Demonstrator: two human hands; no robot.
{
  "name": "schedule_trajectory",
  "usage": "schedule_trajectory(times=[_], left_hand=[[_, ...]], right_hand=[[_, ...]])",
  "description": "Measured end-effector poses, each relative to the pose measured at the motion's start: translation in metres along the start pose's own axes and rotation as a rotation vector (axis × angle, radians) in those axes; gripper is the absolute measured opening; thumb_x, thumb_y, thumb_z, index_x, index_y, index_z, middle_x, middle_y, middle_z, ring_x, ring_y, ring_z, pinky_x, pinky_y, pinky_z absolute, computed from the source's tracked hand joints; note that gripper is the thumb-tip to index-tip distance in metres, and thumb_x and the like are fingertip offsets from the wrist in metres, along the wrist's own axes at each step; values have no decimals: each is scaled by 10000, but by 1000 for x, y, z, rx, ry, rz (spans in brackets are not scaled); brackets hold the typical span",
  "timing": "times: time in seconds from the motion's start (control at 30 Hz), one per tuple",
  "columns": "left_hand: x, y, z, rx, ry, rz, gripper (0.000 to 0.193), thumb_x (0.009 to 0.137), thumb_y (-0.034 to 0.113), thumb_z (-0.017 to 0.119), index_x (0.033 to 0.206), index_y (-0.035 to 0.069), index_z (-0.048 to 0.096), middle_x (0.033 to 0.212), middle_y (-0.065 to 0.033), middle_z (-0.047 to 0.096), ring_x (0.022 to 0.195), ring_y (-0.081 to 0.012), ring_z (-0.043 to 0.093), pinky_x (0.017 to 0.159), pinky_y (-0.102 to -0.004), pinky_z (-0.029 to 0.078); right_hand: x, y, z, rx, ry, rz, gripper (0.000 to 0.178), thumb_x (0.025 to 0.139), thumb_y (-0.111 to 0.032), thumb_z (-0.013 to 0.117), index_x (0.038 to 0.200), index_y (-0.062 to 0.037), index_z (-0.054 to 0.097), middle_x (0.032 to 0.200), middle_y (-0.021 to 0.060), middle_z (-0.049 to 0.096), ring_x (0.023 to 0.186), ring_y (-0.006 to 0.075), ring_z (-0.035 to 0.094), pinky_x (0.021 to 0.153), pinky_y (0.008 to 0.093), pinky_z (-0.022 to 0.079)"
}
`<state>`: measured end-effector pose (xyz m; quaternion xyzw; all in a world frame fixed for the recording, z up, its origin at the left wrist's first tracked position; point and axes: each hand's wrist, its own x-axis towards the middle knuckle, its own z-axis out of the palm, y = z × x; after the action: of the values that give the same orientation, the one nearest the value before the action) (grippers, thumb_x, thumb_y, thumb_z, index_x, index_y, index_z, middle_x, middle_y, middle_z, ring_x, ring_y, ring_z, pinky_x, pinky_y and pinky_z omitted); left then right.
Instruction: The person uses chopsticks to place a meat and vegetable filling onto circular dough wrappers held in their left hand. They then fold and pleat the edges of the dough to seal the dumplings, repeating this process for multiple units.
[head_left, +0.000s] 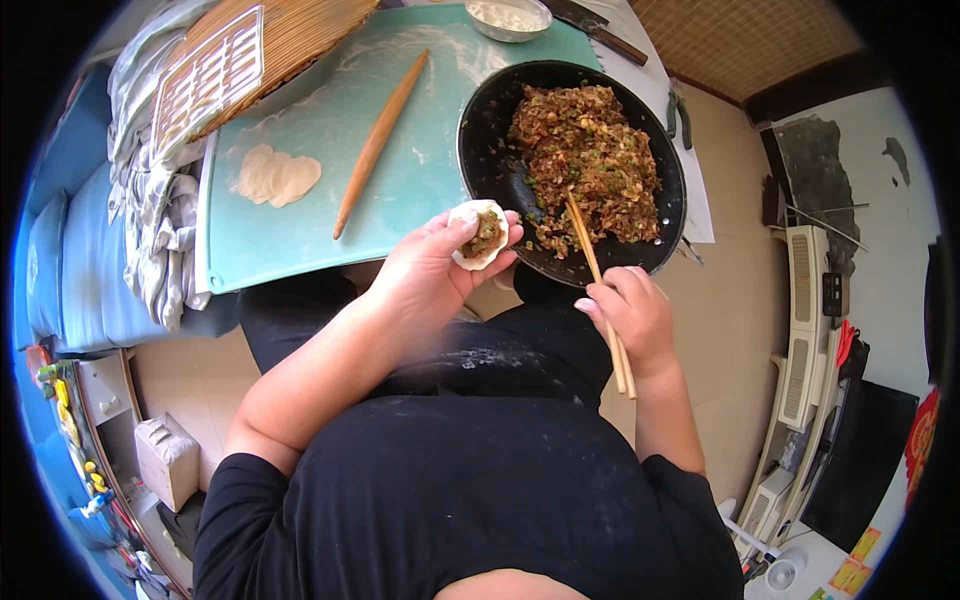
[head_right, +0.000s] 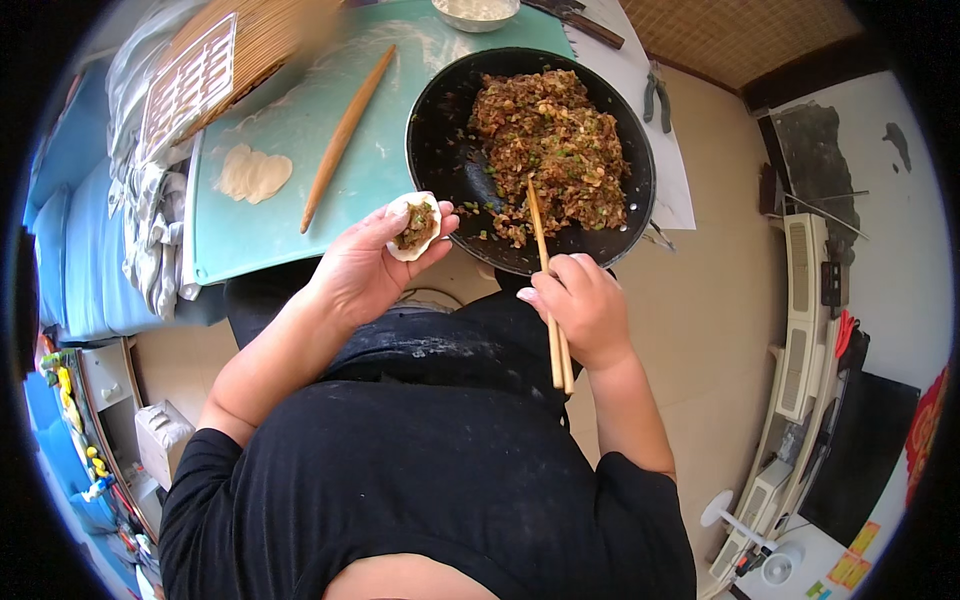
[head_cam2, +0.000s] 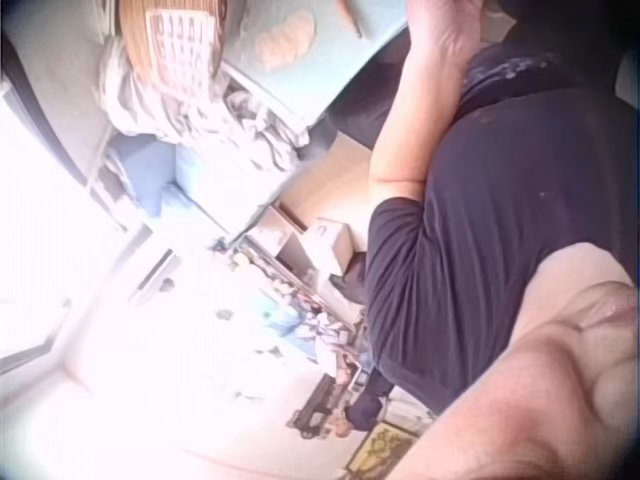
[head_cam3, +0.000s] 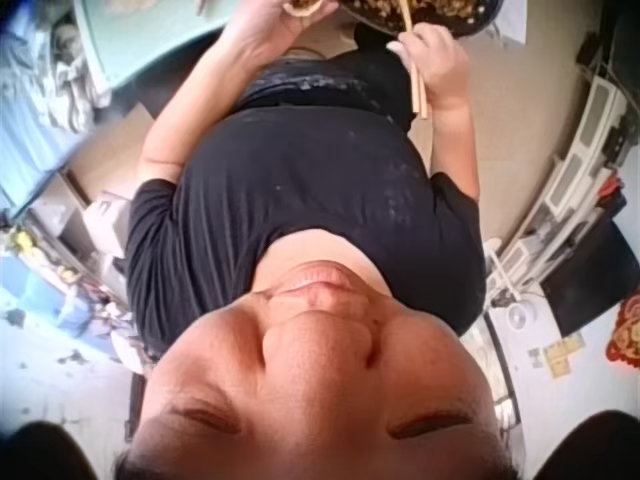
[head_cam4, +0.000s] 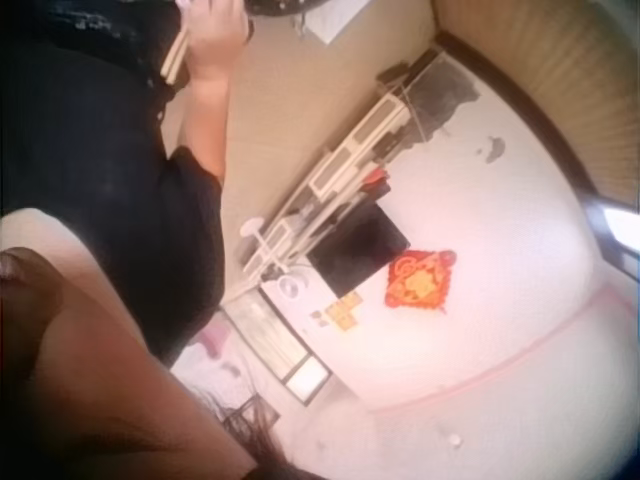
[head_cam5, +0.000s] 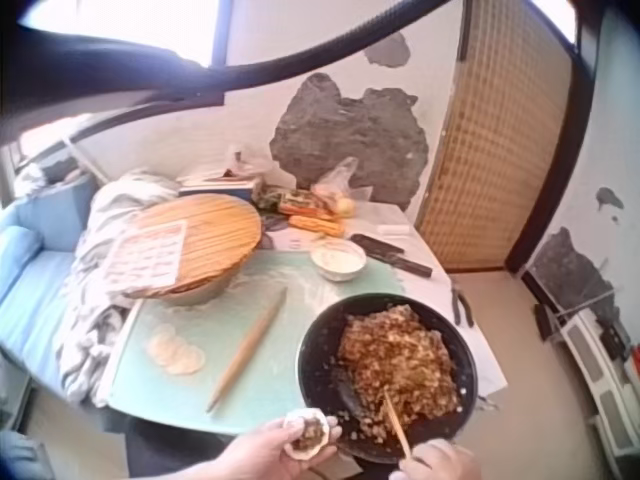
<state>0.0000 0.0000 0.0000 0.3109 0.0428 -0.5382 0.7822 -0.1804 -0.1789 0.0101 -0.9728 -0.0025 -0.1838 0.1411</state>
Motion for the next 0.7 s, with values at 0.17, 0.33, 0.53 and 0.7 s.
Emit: schedule_trajectory(times=[0.17,0.33,0.53,0.7], left_hand=[[-1,6,5,-132,-20,-59,344,940,256,468,1175,6,494,1197,-165,549,1106,-270,544,934,-401,457],[0,7,4,-138,-75,-130,396,945,322,435,1185,13,494,1220,-173,539,1127,-272,530,967,-471,401],[-3,12,13,-180,-140,-193,417,949,338,407,1201,16,487,1253,-184,513,1147,-275,514,990,-500,359],[-4,10,20,-134,-134,-183,409,955,321,393,1216,18,477,1259,-191,505,1148,-283,511,1000,-479,360]], right_hand=[[3,1,6,44,-50,-57,184,697,-97,670,841,-28,580,936,124,550,873,306,566,681,379,486],[6,2,-2,53,-176,16,239,760,-48,553,996,-35,586,996,125,567,939,305,572,747,372,494],[3,15,0,84,-190,14,271,759,-5,558,1025,-34,601,1072,129,585,982,307,578,821,375,487],[31,0,-22,160,19,-62,255,723,-28,616,977,-55,624,1044,113,581,955,307,572,800,383,482]])
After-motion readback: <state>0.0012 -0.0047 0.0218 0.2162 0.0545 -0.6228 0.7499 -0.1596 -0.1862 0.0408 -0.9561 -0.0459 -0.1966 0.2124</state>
